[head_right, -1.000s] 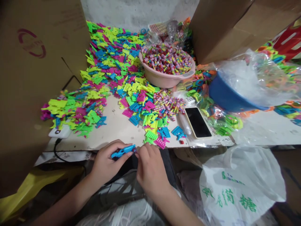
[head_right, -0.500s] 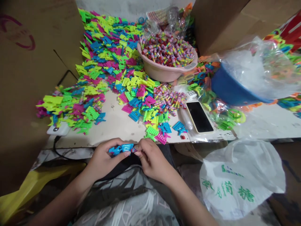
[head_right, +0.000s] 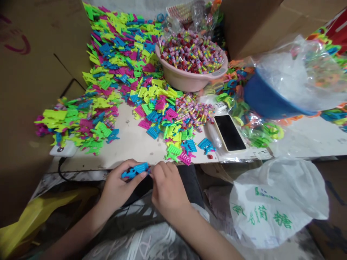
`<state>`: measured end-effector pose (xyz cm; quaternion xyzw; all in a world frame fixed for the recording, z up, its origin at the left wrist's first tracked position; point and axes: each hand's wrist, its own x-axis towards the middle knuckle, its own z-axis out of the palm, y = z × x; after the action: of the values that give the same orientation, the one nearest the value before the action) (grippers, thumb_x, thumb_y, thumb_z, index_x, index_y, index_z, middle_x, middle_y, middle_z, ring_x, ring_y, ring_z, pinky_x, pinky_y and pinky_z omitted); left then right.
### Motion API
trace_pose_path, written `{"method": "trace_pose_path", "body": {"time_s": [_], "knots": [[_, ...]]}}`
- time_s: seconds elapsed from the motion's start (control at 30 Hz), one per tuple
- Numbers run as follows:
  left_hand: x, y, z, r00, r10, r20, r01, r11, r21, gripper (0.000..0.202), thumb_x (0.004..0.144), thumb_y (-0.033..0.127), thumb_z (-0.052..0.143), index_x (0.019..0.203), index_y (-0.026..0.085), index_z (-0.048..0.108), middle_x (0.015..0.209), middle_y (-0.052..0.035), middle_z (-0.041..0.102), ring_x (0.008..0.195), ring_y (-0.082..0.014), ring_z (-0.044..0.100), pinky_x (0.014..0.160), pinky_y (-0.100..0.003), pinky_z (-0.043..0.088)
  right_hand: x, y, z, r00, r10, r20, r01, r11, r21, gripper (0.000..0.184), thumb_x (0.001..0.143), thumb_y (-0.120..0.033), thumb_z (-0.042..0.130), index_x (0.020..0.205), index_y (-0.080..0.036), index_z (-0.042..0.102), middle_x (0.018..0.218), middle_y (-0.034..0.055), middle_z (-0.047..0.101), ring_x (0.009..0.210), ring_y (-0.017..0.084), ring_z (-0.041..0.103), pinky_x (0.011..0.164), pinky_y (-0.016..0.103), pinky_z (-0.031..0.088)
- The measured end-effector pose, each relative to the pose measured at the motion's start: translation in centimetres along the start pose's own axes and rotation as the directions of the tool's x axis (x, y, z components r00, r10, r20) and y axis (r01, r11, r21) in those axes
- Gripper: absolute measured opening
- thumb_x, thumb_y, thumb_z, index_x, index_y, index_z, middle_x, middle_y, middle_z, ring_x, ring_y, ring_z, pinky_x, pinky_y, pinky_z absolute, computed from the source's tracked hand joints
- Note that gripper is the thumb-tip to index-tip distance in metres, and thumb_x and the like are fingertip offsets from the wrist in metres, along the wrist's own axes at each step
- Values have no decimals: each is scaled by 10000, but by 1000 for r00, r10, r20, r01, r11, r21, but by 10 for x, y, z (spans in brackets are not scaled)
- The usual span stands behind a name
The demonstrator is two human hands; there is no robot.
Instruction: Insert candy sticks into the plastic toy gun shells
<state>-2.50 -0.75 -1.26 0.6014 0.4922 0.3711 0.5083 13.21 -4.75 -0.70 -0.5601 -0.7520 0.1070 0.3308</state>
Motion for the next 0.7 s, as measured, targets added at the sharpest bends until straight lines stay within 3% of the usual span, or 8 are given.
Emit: {"method": "trace_pose_path", "body": {"time_s": [0.17, 0.33, 0.43, 0.5, 0.6, 0.7], "knots": [[-1, 6, -9, 995, -38, 96, 40, 999, -10, 122, 741, 271, 705, 728, 183, 622, 691, 21, 650, 661, -125, 606, 625, -194, 475, 5, 10, -15, 987, -106, 125, 76, 972, 223, 199, 874, -13, 422, 848, -211, 429, 764, 23, 520, 722, 192, 481, 654, 291, 360], [-2, 6, -10, 989, -81, 121, 78, 996, 29, 132, 729, 292, 699, 740, 190, 616, 680, 27, 635, 650, -129, 600, 612, -200, 475, 5, 14, -16, 980, -107, 169, 43, 938, 343, 145, 913, -75, 449, 858, -209, 450, 795, 30, 539, 734, 185, 508, 670, 292, 402], [4, 1, -12, 986, -75, 152, 59, 992, 110, 126, 755, 313, 678, 800, 202, 637, 751, 13, 682, 708, -151, 636, 666, -230, 504, 6, 17, -10, 977, -68, 201, -11, 931, 366, 72, 955, -143, 481, 924, -204, 503, 853, 46, 589, 800, 195, 565, 716, 305, 450], [13, 0, -22, 991, -49, 122, 21, 975, 223, 126, 776, 327, 662, 828, 212, 653, 796, 3, 708, 745, -171, 657, 704, -261, 523, 9, 26, -10, 982, -41, 186, -19, 952, 306, 89, 969, -212, 521, 1056, -202, 538, 1016, 87, 625, 956, 225, 593, 828, 347, 477], [32, 4, -55, 986, 152, -63, -111, 895, 433, 156, 835, 347, 604, 905, 228, 675, 929, -20, 734, 880, -212, 682, 814, -335, 543, 17, 60, -22, 998, 53, -33, -50, 995, 83, 257, 973, -280, 523, 1220, -211, 541, 1192, 129, 600, 1143, 277, 550, 968, 431, 443], [52, 13, -102, 857, 454, -244, -192, 720, 667, 208, 884, 350, 559, 1006, 238, 684, 1087, -36, 723, 1088, -261, 652, 989, -441, 487, 29, 112, -44, 947, 217, -237, -268, 940, -210, 256, 961, -233, 457, 1151, -189, 623, 1126, 145, 624, 1082, 304, 571, 929, 447, 444]]}}
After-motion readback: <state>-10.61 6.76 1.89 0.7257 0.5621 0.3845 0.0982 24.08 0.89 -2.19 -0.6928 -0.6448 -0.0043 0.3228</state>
